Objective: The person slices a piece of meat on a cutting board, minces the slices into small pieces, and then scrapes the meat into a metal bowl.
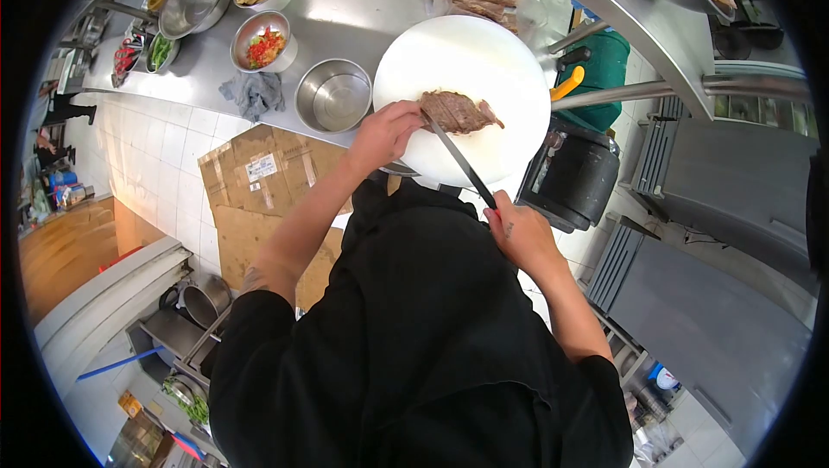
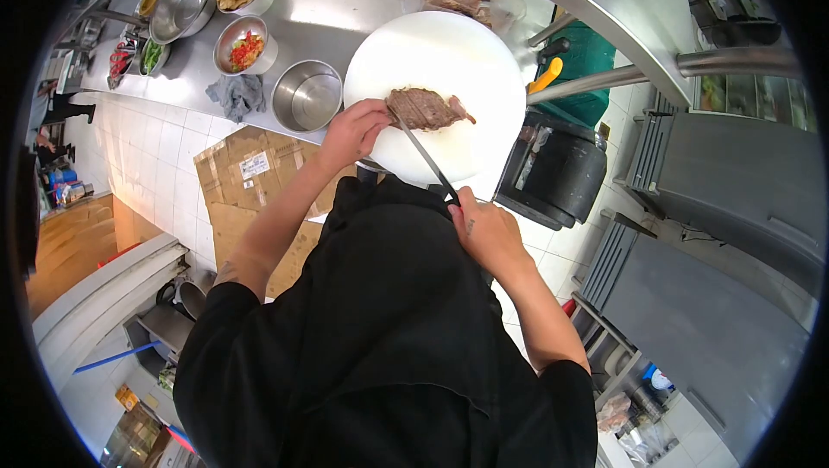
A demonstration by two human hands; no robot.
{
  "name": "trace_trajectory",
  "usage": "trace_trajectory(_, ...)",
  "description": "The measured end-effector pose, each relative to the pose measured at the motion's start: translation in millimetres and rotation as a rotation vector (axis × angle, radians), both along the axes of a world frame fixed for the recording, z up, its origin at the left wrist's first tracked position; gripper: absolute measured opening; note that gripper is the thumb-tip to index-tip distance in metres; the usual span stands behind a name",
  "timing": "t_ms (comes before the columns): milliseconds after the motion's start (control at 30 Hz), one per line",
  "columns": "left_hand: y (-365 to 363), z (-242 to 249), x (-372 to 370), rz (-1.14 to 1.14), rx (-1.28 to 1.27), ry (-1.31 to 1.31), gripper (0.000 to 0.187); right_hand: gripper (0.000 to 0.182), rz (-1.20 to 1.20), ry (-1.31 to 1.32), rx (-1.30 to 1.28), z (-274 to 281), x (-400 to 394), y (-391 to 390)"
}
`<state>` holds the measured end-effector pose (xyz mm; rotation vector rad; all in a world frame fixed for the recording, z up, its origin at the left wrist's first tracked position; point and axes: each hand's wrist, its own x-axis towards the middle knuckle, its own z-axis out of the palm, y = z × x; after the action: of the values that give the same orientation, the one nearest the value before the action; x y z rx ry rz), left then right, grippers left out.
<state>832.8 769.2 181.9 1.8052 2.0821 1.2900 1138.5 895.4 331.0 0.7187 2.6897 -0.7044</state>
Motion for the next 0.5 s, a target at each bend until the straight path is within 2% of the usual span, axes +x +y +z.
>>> trace_trajectory(300,2,-1,4,0.028,0.008,-0.072,0.013,0.024,0.020,-0.052,-0.043,10,-16,0)
trace_trajectory(500,3,-8,7,0.057,0.030,-0.123,0.014,0.023,0.028,-0.035,-0.048,-10,-43,3)
